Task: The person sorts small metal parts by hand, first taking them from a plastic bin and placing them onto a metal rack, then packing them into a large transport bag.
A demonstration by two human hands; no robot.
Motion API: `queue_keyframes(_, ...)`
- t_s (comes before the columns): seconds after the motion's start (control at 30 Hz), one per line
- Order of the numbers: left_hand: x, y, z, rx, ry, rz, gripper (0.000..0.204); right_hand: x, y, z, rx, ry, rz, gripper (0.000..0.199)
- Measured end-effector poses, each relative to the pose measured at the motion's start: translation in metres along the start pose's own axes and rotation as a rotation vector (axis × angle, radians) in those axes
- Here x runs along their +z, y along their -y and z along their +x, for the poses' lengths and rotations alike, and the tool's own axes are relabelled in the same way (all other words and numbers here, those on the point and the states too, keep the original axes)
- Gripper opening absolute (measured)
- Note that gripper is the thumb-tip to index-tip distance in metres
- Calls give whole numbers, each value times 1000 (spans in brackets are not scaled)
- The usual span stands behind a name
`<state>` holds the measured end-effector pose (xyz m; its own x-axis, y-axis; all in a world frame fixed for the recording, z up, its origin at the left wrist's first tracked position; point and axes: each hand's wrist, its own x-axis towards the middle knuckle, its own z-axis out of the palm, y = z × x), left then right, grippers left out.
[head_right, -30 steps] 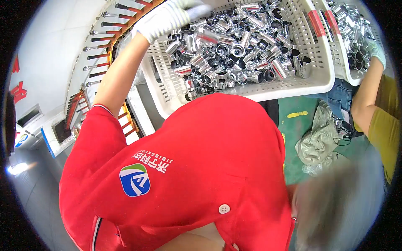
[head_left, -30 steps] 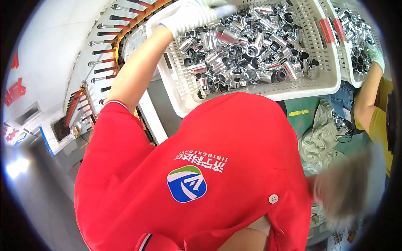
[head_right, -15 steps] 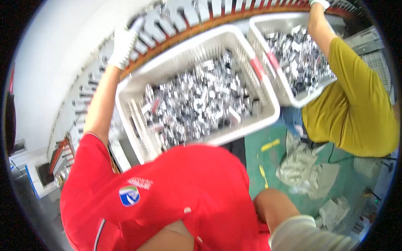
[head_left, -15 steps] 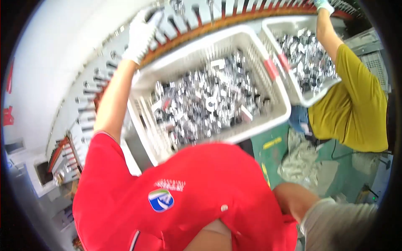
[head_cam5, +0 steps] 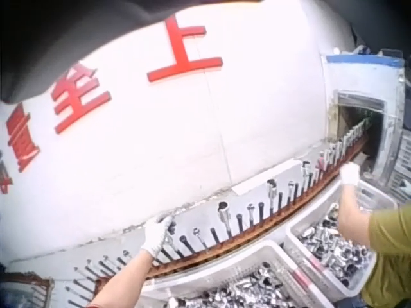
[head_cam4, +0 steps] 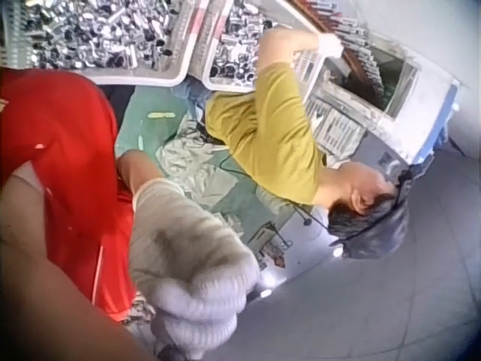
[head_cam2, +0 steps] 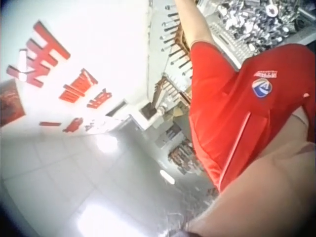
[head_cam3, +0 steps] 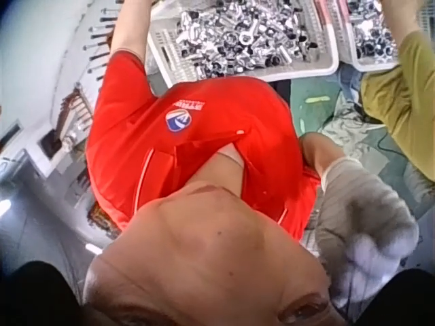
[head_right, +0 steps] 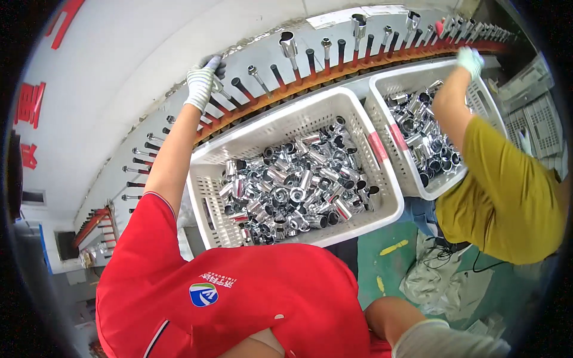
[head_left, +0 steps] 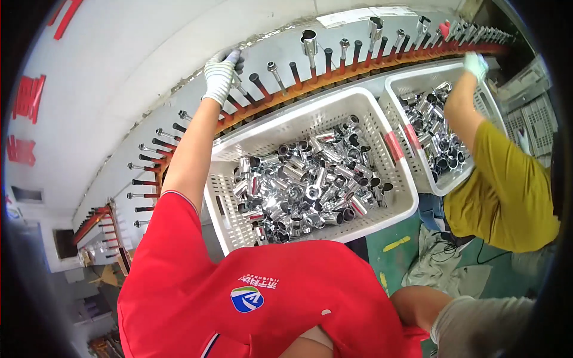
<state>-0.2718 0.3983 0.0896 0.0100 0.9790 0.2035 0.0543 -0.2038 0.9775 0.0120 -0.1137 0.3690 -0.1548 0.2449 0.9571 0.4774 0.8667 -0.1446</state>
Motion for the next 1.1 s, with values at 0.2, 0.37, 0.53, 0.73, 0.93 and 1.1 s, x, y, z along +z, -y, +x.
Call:
queue_keyframes(0.2,-27,-68,-132,-198,418,155,22,4,-39,-108,693,-339,-686,55)
queue_keyframes(0.37,11,-79,-136,192,456,278,40,39,-85,-212,993,239,-768,57)
queue_keyframes(0.53,55,-22,-14,521,154,482,61,62,-100,-253,986,370,-938,67)
queue_keyframes(0.73,151,-99,-1,256,568,678,70,45,-113,-291,1158,205,-1115,43)
queue_keyframes(0.93,158,-79,13,440,465,971,44,49,-137,-277,1223,148,-1056,38)
queue_keyframes(1.1,95,-74,-94,601,667,672,17,54,-140,-278,1238,157,-1034,35)
